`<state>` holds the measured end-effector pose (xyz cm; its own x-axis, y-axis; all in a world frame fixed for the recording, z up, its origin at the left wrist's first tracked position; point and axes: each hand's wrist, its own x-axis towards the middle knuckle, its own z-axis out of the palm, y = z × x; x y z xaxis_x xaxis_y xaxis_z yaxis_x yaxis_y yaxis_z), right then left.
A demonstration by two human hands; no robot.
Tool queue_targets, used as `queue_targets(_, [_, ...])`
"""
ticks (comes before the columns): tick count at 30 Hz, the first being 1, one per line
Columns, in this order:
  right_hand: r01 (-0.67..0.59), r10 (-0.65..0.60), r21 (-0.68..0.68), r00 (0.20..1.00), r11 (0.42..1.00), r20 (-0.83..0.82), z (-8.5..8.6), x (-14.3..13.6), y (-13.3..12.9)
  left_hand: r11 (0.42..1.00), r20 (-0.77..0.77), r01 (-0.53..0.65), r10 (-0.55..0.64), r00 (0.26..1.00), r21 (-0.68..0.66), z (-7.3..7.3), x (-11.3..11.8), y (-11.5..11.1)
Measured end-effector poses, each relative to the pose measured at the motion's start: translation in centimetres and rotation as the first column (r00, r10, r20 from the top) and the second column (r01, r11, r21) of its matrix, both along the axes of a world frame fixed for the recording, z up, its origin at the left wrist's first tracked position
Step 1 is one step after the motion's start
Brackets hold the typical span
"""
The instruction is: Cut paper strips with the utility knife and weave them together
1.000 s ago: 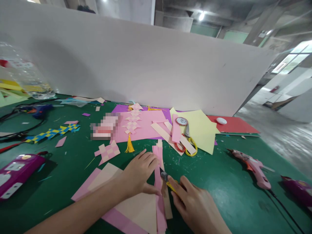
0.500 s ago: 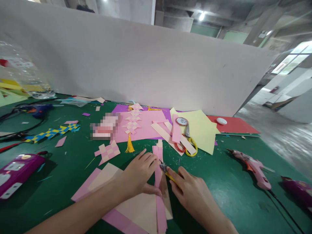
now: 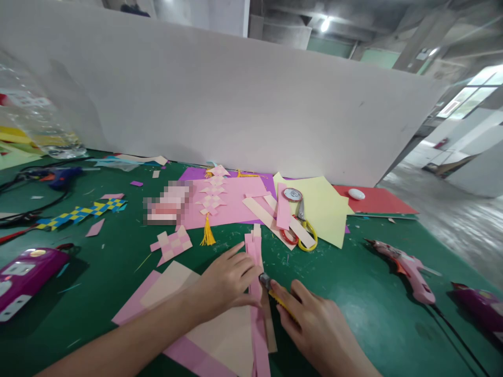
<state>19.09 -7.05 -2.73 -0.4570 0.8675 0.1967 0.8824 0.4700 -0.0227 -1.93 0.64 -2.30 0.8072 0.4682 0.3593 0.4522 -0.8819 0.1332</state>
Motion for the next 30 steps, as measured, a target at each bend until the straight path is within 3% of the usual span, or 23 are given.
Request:
queue_targets(6, [0.004,-0.004,-0.008,1.0,1.0,0.025,0.0,-0.2,0.2,0.992,-0.052,-0.108,0.104,0.993,-0.063,-0.1,0.1,0.0])
queue_targets(16, [0.057,-0.052,-0.095,0.997,0.994,0.05,1.1,-0.5,2.0,0.994,-0.05,-0.107,0.107,0.993,0.004,-0.4,0.0,-0.1])
queue_targets(30, [0.018,-0.008,-0.099,0.995,0.995,0.095,1.3,0.0,4.8,0.996,-0.053,-0.085,0.087,0.995,0.035,-0.7,-0.1,-0.2])
